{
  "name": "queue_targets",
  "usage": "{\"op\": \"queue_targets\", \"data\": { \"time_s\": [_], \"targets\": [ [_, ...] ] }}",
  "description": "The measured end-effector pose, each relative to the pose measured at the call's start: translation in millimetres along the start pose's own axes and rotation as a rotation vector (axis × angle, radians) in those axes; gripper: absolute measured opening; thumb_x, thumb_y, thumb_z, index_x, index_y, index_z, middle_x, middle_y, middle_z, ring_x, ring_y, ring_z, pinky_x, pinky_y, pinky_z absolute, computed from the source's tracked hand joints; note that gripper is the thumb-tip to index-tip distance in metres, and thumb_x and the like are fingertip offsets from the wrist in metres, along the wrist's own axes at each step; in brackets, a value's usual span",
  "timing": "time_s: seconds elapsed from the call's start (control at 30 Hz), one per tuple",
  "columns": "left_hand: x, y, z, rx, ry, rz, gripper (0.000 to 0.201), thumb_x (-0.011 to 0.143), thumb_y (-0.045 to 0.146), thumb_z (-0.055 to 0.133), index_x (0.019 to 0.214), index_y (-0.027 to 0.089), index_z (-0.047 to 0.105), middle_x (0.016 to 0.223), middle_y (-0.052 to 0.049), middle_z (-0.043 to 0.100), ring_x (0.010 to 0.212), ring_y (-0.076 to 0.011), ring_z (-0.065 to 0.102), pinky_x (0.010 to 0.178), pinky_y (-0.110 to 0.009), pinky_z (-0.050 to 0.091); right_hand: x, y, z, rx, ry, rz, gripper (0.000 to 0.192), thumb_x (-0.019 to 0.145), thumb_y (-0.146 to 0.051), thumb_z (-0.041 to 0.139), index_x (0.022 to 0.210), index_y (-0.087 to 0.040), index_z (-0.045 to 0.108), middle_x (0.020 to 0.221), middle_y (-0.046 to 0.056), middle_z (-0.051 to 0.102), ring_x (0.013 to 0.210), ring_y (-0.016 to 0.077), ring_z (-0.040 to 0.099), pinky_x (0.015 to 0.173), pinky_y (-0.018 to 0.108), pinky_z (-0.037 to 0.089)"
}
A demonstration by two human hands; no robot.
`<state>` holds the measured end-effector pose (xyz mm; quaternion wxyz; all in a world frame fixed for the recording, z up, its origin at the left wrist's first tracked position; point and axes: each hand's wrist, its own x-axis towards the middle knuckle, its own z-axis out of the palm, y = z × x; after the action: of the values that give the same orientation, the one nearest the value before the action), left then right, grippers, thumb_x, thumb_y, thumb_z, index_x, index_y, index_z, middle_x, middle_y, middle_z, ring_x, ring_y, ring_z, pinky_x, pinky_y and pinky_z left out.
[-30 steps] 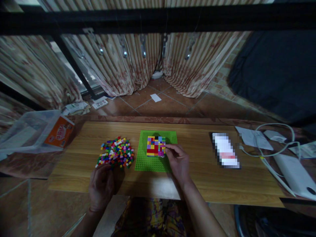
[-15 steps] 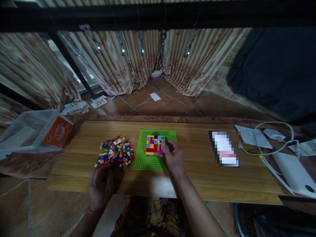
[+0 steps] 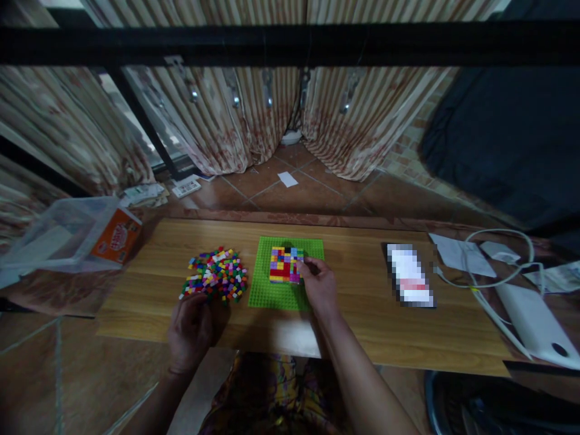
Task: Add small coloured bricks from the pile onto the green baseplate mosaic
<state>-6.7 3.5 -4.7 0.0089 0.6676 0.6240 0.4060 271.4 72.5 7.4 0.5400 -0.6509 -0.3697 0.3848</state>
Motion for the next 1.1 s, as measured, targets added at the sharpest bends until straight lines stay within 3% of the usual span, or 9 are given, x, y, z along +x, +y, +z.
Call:
{"op": "queue_targets", "data": {
  "time_s": [0.13,0.27,0.33,0.43,0.53,0.7,0.87,1.0,1.1],
  "targets": [
    [-0.5,2.2,-0.1,-0.015,0.021,-0.011,0.014,0.086,0.017,0.051,0.098,0.016,0.059,0.098,-0.009,0.063,0.095,-0.0208,0.061,0.082,-0.036,0.052,-3.1,-4.4,-5.3,-0.026,0.041,-0.006,0.046,0.067,-0.050,0.073,0.094,-0.014,0.070,0.085,0.009,0.073,0.073,0.0207,0.066,0.067,0.034,0.051],
    [-2.2,3.4,1.0,-0.022,0.022,-0.046,0.014,0.087,0.017,0.050,0.097,0.017,0.059,0.098,-0.009,0.063,0.096,-0.0204,0.061,0.083,-0.037,0.052,-29.4,-16.6,-2.4,-0.142,0.123,-0.258,0.035,0.080,-0.047,0.064,0.097,-0.017,0.069,0.088,0.007,0.071,0.075,0.0192,0.064,0.069,0.033,0.050],
    [-3.4,3.3,1.7,-0.036,0.020,-0.051,0.014,0.086,0.016,0.050,0.098,0.018,0.059,0.098,-0.009,0.063,0.097,-0.0202,0.061,0.084,-0.037,0.052,-49.6,-21.8,5.2,-0.203,-0.019,-0.389,0.024,0.085,-0.041,0.059,0.093,-0.020,0.070,0.090,0.005,0.071,0.080,0.0188,0.064,0.072,0.032,0.049],
    [-4.8,3.0,2.0,-0.044,0.024,-0.046,0.015,0.086,0.014,0.050,0.098,0.018,0.058,0.100,-0.009,0.063,0.098,-0.0201,0.060,0.085,-0.037,0.051,-78.3,-21.4,25.2,-0.367,-0.343,-0.493,0.016,0.088,-0.029,0.054,0.089,-0.025,0.069,0.091,0.003,0.069,0.084,0.0182,0.064,0.075,0.031,0.049],
    [-5.4,3.2,1.4,-0.037,0.022,-0.037,0.015,0.086,0.013,0.050,0.097,0.018,0.058,0.100,-0.009,0.063,0.098,-0.0198,0.060,0.085,-0.036,0.051,-94.9,-11.7,49.2,-0.509,-0.470,-0.556,0.015,0.089,-0.026,0.053,0.091,-0.025,0.067,0.089,0.004,0.067,0.084,0.0196,0.063,0.076,0.032,0.049],
    [-5.3,3.8,0.8,-0.030,0.013,-0.026,0.015,0.086,0.012,0.050,0.097,0.018,0.058,0.099,-0.009,0.063,0.098,-0.0198,0.061,0.083,-0.035,0.051,-97.7,-0.9,75.8,-0.707,-0.460,-0.637,0.011,0.089,-0.024,0.053,0.092,-0.023,0.064,0.088,0.007,0.064,0.087,0.0231,0.059,0.076,0.034,0.046],
    [-4.5,4.2,0.4,-0.036,0.014,-0.023,0.016,0.085,0.012,0.050,0.097,0.018,0.058,0.098,-0.008,0.063,0.095,-0.0193,0.061,0.082,-0.034,0.052,-97.0,-1.6,83.4,-0.802,-0.427,-0.672,0.013,0.090,-0.020,0.052,0.084,-0.024,0.063,0.084,0.006,0.063,0.083,0.0228,0.058,0.071,0.033,0.045],
    [-3.4,4.1,-0.5,-0.035,0.013,-0.003,0.015,0.085,0.012,0.051,0.097,0.018,0.059,0.097,-0.008,0.064,0.093,-0.0189,0.061,0.082,-0.033,0.051,-97.1,-5.0,73.7,-0.690,-0.456,-0.647,0.016,0.092,-0.020,0.050,0.084,-0.022,0.064,0.084,0.006,0.064,0.083,0.0213,0.059,0.074,0.033,0.046],
    [-3.3,3.8,-0.6,-0.037,0.013,0.001,0.014,0.085,0.013,0.052,0.097,0.018,0.059,0.097,-0.008,0.064,0.094,-0.0190,0.062,0.082,-0.033,0.051,-89.6,-11.9,51.2,-0.582,-0.387,-0.617,0.016,0.093,-0.023,0.051,0.088,-0.023,0.066,0.088,0.005,0.066,0.086,0.0201,0.061,0.078,0.032,0.048]
  ]
}}
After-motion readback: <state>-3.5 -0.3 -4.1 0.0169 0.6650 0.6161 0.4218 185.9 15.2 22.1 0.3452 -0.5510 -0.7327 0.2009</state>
